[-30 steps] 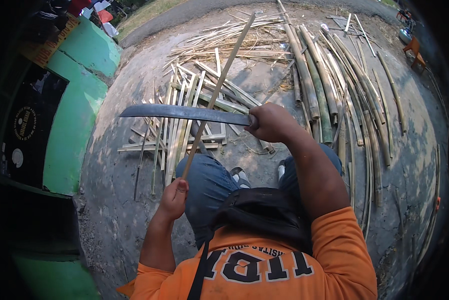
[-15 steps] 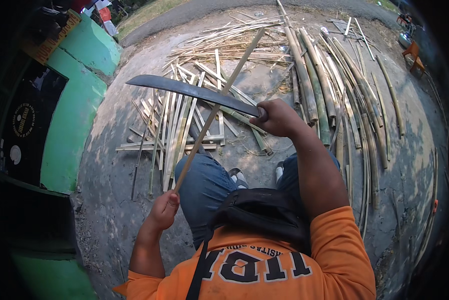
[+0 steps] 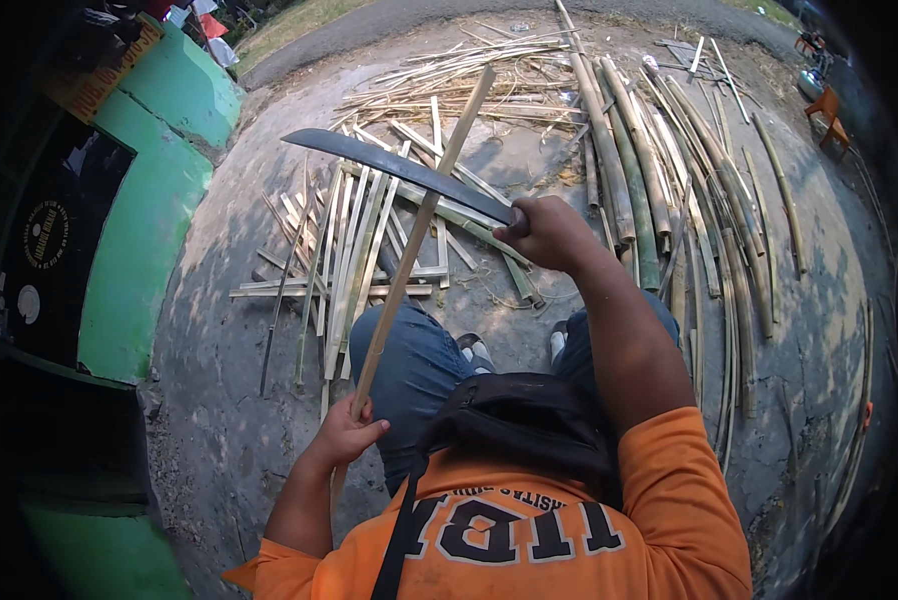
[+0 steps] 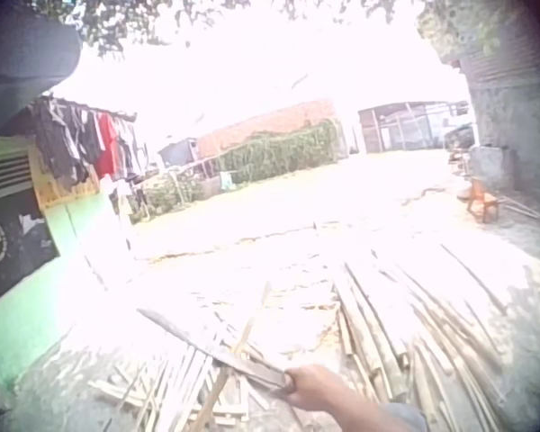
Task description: The person uses a large blade to shave and thin down long strips of bamboo, running the blade along the length of each strip one at a time while holding them by hand.
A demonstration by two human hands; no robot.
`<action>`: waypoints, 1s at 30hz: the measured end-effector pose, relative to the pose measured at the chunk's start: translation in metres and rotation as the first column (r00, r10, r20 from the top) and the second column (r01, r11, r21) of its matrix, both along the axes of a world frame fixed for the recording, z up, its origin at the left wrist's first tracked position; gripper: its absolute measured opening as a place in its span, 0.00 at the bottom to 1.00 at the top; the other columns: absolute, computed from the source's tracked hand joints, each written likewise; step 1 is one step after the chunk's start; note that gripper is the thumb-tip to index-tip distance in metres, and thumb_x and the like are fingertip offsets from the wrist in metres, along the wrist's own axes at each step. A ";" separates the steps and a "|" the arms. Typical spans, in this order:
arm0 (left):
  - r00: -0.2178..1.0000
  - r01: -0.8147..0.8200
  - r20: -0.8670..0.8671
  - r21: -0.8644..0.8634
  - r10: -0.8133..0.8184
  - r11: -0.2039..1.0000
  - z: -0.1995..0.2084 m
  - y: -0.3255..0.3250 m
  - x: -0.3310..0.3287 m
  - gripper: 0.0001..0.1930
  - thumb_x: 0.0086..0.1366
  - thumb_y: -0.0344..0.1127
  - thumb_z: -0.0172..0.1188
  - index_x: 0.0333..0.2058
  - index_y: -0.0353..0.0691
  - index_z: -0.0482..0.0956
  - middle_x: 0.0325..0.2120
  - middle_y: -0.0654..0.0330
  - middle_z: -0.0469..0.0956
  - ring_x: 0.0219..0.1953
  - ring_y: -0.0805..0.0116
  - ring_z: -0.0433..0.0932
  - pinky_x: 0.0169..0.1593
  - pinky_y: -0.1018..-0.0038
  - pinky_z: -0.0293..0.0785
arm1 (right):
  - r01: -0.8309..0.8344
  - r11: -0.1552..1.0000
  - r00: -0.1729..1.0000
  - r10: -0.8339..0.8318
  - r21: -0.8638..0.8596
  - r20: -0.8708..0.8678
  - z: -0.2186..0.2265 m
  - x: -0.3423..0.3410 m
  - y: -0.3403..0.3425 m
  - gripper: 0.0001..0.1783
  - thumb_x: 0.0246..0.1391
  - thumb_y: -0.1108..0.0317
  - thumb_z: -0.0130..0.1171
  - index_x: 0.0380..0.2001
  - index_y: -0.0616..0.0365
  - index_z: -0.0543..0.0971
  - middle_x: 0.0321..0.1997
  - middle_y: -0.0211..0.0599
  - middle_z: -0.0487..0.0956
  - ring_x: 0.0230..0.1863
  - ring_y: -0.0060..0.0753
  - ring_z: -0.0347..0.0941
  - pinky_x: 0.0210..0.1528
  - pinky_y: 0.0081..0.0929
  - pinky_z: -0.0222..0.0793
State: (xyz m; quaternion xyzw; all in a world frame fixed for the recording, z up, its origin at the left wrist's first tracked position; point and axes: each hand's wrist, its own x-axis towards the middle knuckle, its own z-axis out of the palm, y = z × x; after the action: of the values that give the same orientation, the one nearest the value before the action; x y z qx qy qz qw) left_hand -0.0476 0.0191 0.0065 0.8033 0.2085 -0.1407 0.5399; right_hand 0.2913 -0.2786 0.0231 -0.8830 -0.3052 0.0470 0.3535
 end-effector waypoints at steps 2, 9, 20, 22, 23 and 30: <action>1.000 -0.001 0.007 -0.016 0.001 1.000 -0.006 0.004 0.002 0.17 0.63 0.29 0.70 0.31 0.46 0.65 0.22 0.72 0.65 0.25 0.82 0.64 0.28 0.78 0.62 | 0.012 1.000 0.999 -0.013 0.023 0.035 -0.002 0.000 0.001 0.20 0.52 0.49 0.73 0.32 0.54 0.84 0.29 0.45 0.84 0.36 0.59 0.82 0.40 0.51 0.76; 0.993 -0.024 0.114 0.176 0.004 0.984 -0.001 0.006 -0.002 0.14 0.65 0.29 0.69 0.30 0.42 0.67 0.19 0.70 0.66 0.23 0.81 0.64 0.27 0.76 0.62 | -0.192 0.980 0.950 0.198 -0.046 0.242 0.004 -0.018 0.004 0.22 0.49 0.46 0.75 0.25 0.53 0.81 0.22 0.45 0.79 0.30 0.60 0.79 0.34 0.53 0.73; 0.900 -0.234 0.424 0.665 -0.101 0.709 -0.004 0.015 -0.011 0.34 0.77 0.66 0.45 0.36 0.35 0.75 0.20 0.46 0.74 0.26 0.36 0.78 0.29 0.55 0.70 | 0.066 0.996 0.987 -0.074 0.057 0.143 0.006 -0.011 -0.008 0.24 0.52 0.41 0.72 0.31 0.53 0.86 0.28 0.46 0.85 0.35 0.55 0.83 0.40 0.50 0.77; 0.898 -0.236 0.428 0.663 -0.101 0.711 -0.006 0.015 -0.009 0.33 0.76 0.66 0.46 0.36 0.35 0.75 0.20 0.46 0.74 0.26 0.37 0.78 0.29 0.55 0.70 | 0.035 0.999 0.983 -0.035 0.004 0.179 0.011 -0.016 -0.007 0.24 0.52 0.41 0.72 0.31 0.53 0.86 0.27 0.45 0.84 0.35 0.55 0.83 0.40 0.50 0.77; 0.898 -0.235 0.428 0.662 -0.101 0.712 -0.007 0.015 -0.009 0.33 0.76 0.66 0.47 0.37 0.35 0.76 0.20 0.47 0.74 0.26 0.38 0.78 0.29 0.55 0.70 | 0.005 0.999 0.978 0.005 -0.050 0.210 0.014 -0.018 -0.006 0.23 0.51 0.42 0.72 0.31 0.53 0.86 0.27 0.44 0.84 0.35 0.54 0.83 0.40 0.50 0.77; 0.903 -0.236 0.423 0.636 -0.076 0.735 -0.001 0.012 -0.009 0.30 0.73 0.64 0.57 0.34 0.36 0.76 0.18 0.51 0.73 0.22 0.50 0.77 0.28 0.60 0.70 | 0.133 0.988 0.989 -0.137 0.081 0.054 0.010 0.000 -0.023 0.24 0.52 0.43 0.72 0.32 0.56 0.86 0.29 0.48 0.85 0.34 0.57 0.82 0.39 0.48 0.77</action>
State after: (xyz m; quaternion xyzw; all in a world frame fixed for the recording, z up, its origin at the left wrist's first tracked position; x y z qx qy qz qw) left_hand -0.0566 0.0307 0.0050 0.9441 0.1585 0.1450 0.2502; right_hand 0.2915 -0.3016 0.0333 -0.8883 -0.2567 -0.0152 0.3804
